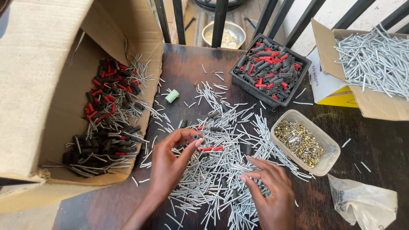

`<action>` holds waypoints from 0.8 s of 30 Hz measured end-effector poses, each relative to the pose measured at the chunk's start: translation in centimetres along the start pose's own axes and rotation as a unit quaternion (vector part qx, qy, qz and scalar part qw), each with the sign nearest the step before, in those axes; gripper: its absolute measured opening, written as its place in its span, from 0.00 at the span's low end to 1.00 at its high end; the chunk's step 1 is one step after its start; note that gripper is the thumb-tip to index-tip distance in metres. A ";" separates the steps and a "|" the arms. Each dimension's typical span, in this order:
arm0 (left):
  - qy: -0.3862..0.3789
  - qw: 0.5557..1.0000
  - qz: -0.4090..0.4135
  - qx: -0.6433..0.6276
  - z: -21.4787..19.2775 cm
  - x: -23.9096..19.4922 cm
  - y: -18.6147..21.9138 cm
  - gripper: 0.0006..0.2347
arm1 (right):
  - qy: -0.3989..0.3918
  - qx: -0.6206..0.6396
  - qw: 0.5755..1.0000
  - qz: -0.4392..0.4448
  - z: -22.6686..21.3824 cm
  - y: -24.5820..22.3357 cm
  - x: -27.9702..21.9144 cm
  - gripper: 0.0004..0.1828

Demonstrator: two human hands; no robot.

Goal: Sorting small metal pins and plastic components into different containers on a workbench

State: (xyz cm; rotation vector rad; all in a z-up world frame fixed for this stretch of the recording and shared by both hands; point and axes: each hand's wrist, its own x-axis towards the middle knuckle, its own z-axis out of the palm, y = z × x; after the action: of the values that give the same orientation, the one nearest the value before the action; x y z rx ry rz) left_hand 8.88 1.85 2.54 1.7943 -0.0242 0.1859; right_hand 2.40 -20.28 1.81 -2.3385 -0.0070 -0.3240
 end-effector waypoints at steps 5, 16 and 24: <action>-0.018 0.975 0.132 0.176 1.7 1.5 -1.0 0.05 | 0.050 0.079 0.996 0.014 -0.8 -0.4 -0.4 0.03; -0.057 0.962 0.244 0.113 4.5 4.1 3.9 0.08 | 0.258 0.135 0.948 0.130 -7.5 3.6 0.4 0.00; 0.026 0.905 0.344 0.248 12.1 18.2 4.2 0.08 | 0.212 -0.189 0.957 -0.054 -18.5 12.1 13.9 0.08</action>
State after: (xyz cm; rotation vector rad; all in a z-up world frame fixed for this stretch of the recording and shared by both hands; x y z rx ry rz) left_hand 27.77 -9.32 6.45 2.2237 -0.6300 0.8045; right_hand 12.77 -43.08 9.21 -2.5971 0.1492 -0.9490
